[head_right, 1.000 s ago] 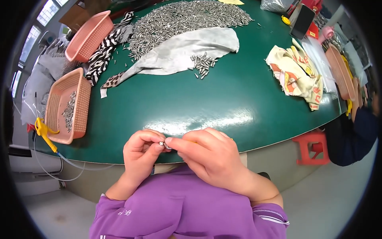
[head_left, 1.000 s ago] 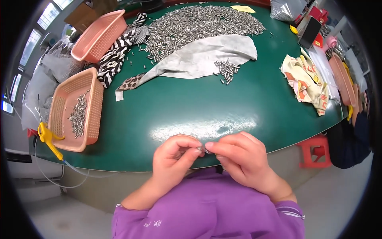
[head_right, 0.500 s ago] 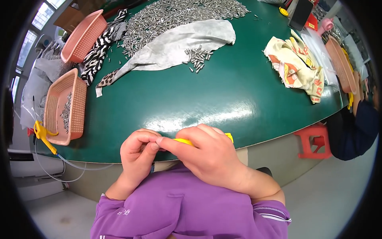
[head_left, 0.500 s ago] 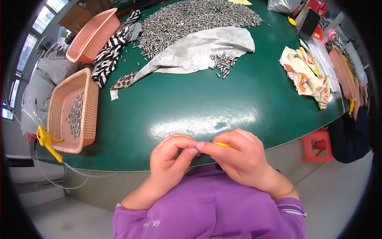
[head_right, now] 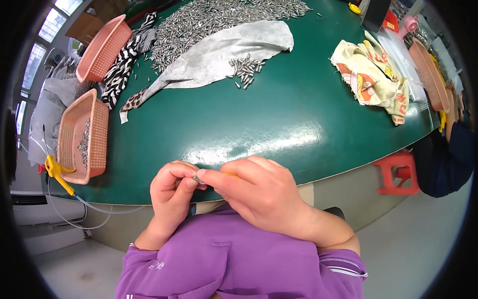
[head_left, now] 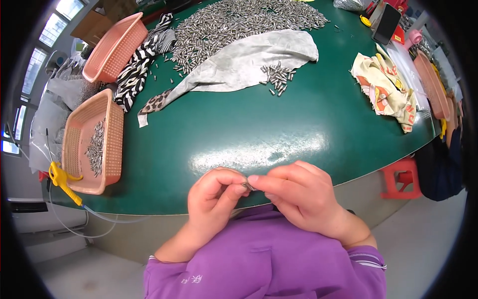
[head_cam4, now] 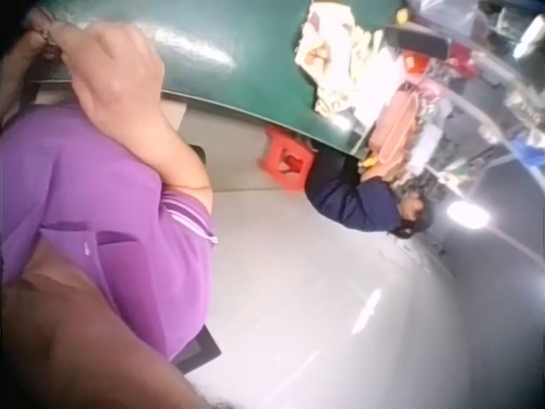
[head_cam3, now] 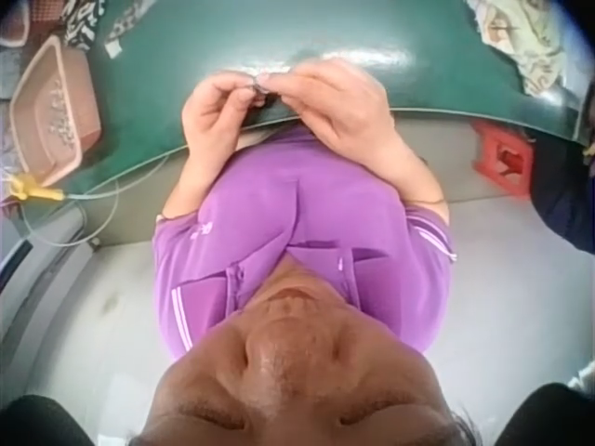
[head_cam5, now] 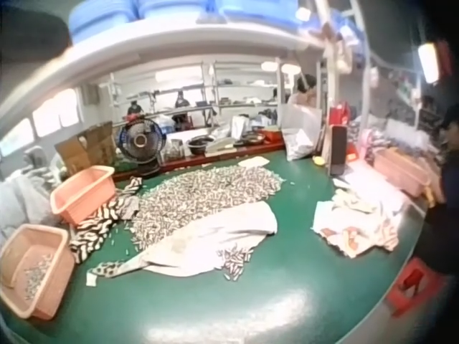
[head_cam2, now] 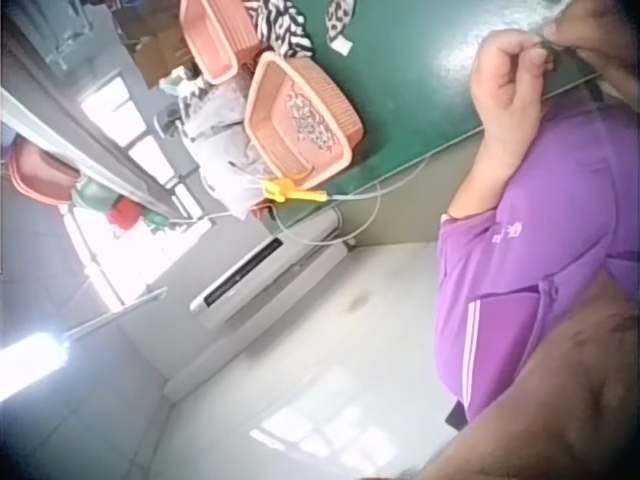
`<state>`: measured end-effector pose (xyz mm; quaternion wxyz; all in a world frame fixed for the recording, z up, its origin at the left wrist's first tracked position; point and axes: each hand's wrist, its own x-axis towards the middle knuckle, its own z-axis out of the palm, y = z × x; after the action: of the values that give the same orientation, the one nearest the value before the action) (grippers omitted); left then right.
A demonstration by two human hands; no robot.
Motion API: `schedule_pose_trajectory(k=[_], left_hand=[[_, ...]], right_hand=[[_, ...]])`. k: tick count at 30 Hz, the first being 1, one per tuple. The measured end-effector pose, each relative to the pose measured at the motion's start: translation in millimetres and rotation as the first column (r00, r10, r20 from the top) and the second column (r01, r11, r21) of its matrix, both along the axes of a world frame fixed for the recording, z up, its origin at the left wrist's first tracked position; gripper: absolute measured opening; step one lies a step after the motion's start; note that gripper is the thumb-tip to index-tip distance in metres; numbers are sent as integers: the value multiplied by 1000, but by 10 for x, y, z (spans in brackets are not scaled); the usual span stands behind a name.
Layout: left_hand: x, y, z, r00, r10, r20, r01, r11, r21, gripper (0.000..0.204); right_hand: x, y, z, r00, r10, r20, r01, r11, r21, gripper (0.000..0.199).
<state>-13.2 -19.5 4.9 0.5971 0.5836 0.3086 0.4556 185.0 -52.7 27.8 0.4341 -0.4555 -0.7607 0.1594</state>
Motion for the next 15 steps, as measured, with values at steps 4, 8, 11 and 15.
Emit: schedule_pose_trajectory(k=[4,8,11,15], left_hand=[[2,9,-25,998,29,-50,-26,998,62,7],[3,15,-20,992,46,-116,-33,994,107,8],[-11,27,-6,987,29,-155,-16,996,84,7],[-11,24,-19,984,16,-178,8,991,135,6]], right_hand=[[-10,-14,-5,1000,-2,11,2,1000,-12,38],[3,-36,15,983,-21,180,29,999,-41,39],[-33,-24,30,937,-165,308,130,983,130,40],[-15,17,28,948,-200,249,164,974,158,42]])
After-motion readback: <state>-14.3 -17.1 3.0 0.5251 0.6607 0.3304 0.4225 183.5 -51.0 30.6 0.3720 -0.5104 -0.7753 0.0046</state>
